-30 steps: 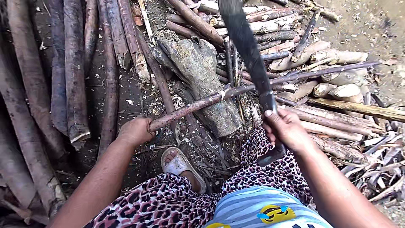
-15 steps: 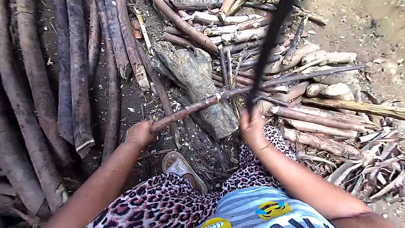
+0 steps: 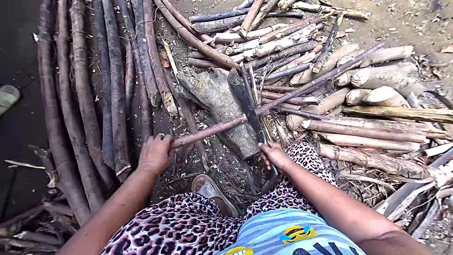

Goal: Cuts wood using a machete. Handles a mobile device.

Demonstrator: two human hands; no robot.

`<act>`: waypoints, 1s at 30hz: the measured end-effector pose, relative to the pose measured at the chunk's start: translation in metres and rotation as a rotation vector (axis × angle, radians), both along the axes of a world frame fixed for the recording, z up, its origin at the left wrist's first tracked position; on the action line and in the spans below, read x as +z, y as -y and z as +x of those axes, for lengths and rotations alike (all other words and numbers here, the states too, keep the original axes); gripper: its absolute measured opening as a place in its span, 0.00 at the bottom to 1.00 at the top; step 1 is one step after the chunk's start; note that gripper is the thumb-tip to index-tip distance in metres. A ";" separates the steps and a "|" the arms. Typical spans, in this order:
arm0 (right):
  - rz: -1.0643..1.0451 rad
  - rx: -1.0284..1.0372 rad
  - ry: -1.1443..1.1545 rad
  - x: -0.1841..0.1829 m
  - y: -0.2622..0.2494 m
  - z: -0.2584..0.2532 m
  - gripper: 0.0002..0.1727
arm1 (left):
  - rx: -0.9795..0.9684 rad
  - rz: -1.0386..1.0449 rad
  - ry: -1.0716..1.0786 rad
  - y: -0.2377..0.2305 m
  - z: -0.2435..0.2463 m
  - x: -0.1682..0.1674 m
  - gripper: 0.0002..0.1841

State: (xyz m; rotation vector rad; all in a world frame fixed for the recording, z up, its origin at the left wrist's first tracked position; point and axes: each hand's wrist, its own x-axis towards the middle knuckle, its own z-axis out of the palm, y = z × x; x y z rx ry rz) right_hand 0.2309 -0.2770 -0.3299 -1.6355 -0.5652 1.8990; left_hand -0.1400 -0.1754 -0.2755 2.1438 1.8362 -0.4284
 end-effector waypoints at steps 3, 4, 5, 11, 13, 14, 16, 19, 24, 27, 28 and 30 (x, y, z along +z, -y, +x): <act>0.038 -0.026 0.055 0.006 0.001 0.006 0.14 | -0.057 -0.015 -0.039 0.004 0.002 -0.013 0.20; 0.053 -0.019 0.080 0.008 0.005 0.009 0.13 | -0.079 -0.016 -0.043 0.008 0.001 -0.012 0.21; 0.069 -0.016 0.096 0.009 0.010 0.011 0.12 | -0.089 -0.012 -0.048 0.013 0.001 -0.009 0.24; 0.126 0.092 0.201 0.010 0.030 0.011 0.11 | 0.173 -0.199 -0.189 0.009 -0.005 -0.017 0.28; 0.133 0.130 0.221 0.013 0.030 0.003 0.12 | 0.214 -0.305 -0.171 0.004 -0.014 -0.042 0.23; 0.155 0.141 0.227 0.018 0.027 0.000 0.13 | 0.230 -0.356 -0.127 0.000 -0.017 -0.056 0.22; 0.268 0.140 0.248 0.036 0.022 -0.005 0.15 | 0.252 -0.447 -0.032 -0.003 -0.023 -0.083 0.20; 0.667 0.069 0.285 0.085 0.005 -0.005 0.14 | 0.286 -0.497 0.039 -0.003 -0.028 -0.098 0.16; 1.410 -0.203 0.289 0.198 -0.053 0.004 0.07 | 0.298 -0.512 0.036 -0.014 -0.043 -0.111 0.14; 1.597 -0.428 0.336 0.217 -0.081 -0.008 0.17 | 0.225 -0.525 0.141 -0.007 -0.043 -0.111 0.12; 1.606 -0.459 0.347 0.207 -0.084 -0.012 0.16 | 0.207 -0.540 0.180 -0.003 -0.041 -0.110 0.11; 1.510 -0.362 0.410 0.159 -0.066 -0.021 0.12 | 0.195 -0.561 0.243 0.008 -0.035 -0.107 0.12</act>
